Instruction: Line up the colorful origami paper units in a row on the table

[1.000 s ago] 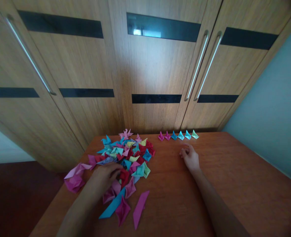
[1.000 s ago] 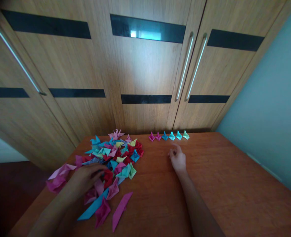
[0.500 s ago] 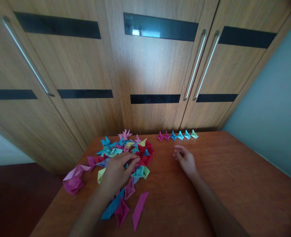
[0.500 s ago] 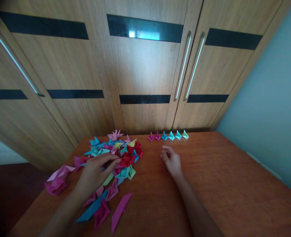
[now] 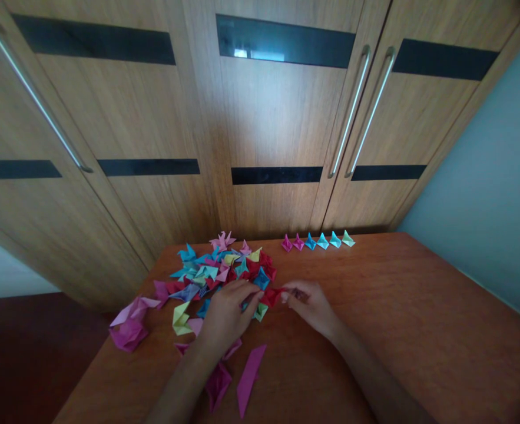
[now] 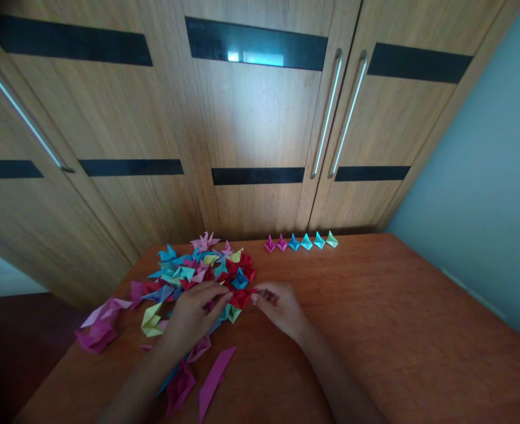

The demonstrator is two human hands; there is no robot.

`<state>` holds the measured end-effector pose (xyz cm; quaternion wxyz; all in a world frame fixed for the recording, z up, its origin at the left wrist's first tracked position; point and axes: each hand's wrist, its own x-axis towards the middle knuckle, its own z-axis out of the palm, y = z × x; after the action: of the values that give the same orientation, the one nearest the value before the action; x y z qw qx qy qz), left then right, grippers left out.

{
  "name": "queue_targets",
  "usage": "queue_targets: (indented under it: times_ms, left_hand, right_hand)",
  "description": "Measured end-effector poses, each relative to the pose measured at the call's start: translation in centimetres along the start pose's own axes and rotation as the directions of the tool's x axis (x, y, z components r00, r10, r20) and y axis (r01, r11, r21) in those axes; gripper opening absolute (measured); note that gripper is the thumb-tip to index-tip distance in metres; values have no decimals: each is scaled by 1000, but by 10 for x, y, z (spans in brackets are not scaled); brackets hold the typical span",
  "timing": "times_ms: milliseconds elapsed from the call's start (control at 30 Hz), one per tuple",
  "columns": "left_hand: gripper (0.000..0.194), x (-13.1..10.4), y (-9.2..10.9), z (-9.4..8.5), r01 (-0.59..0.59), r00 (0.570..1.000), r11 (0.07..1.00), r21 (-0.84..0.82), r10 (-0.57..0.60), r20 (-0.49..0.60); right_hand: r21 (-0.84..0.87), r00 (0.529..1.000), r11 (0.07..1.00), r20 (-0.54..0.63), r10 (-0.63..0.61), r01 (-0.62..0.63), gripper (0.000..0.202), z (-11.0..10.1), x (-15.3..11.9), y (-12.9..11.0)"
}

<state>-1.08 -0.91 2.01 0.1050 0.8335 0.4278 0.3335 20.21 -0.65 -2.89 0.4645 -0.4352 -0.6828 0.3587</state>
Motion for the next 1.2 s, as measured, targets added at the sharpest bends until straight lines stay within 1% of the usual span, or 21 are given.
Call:
queue_targets:
  times_ms: [100, 233, 300, 367, 400, 433, 467, 500, 533, 567, 600, 667, 700, 733, 800, 833, 867, 933, 1067, 1200]
  left_hand:
    - [17, 0, 1, 0, 4, 1000, 1000, -4, -4, 5]
    - [16, -1, 0, 1, 8, 1000, 1000, 8, -8, 18]
    - [15, -2, -2, 2, 14, 1000, 1000, 3, -14, 4]
    - [17, -4, -5, 3, 37, 999, 999, -1, -37, -21]
    - [19, -5, -6, 2, 51, 998, 999, 1, -51, -31]
    - [21, -6, -7, 2, 64, 997, 998, 3, -64, -37]
    - [22, -7, -7, 1, 72, 997, 997, 5, -72, -37]
    - [22, -8, -8, 1, 77, 996, 997, 9, -76, -37]
    - [22, -9, -8, 0, 77, 997, 997, 12, -77, -31]
    - [22, -10, -8, -1, 74, 997, 997, 15, -74, -23]
    - [21, -11, -7, -2, 71, 997, 997, 17, -71, -13]
    - [21, -13, -6, -4, 67, 998, 998, 18, -67, 13]
    - [21, -14, -5, -5, 66, 997, 998, 16, -67, 26]
    - [21, -15, -4, -5, 67, 997, 998, 15, -68, 37]
    - [22, -18, -4, -6, 74, 996, 997, 16, -75, 50]
    - [22, -19, -4, -6, 79, 995, 997, 18, -80, 52]
    - [22, -20, -4, -6, 83, 995, 996, 23, -85, 52]
    - [23, -21, -5, -6, 84, 995, 996, 33, -86, 50]
    - [23, -23, -7, -5, 66, 996, 997, 38, -68, 54]
    - [22, -24, -6, -3, 73, 995, 997, 33, -75, 72]
  right_hand:
    - [-64, 1000, 998, -8, -10, 10, 19, 0, 0, -1]
    - [-138, 999, 989, 15, -48, 50, 19, 1, -1, -3]
    - [-157, 997, 985, 30, -66, 70, 19, 2, -1, -5]
    - [-177, 997, 982, 21, -70, 73, 20, 0, 0, -5]
    - [-194, 997, 979, -7, -73, 70, 20, -3, 1, -4]
    - [-219, 995, 974, -58, -81, 66, 21, -7, 2, -2]
    - [-252, 987, 966, -131, -95, 59, 21, -15, 3, 2]
    - [-291, 969, 956, -221, -112, 44, 23, -25, 5, 8]
    - [-333, 938, 943, -321, -132, 18, 24, -38, 6, 17]
    - [-370, 897, 929, -418, -145, -23, 27, -54, 6, 27]
    - [-396, 847, 914, -513, -137, -92, 30, -71, 6, 39]
    - [-403, 716, 869, -693, -83, -288, 39, -109, 4, 65]
    - [-420, 661, 809, -749, -53, -411, 43, -128, 2, 78]
    - [-449, 612, 717, -790, -39, -534, 44, -145, 1, 90]
    - [-445, 563, 641, -826, -25, -625, 46, -173, -1, 109]
    - [-450, 553, 605, -833, -20, -656, 46, -184, -1, 115]
    - [-457, 554, 579, -833, -11, -676, 44, -193, 0, 120]
    - [-480, 570, 516, -822, 19, -710, 40, -205, 6, 128]
    - [-525, 608, 410, -788, 96, -746, 37, -221, 21, 141]
    - [-546, 625, 355, -765, 157, -758, 35, -232, 32, 152]
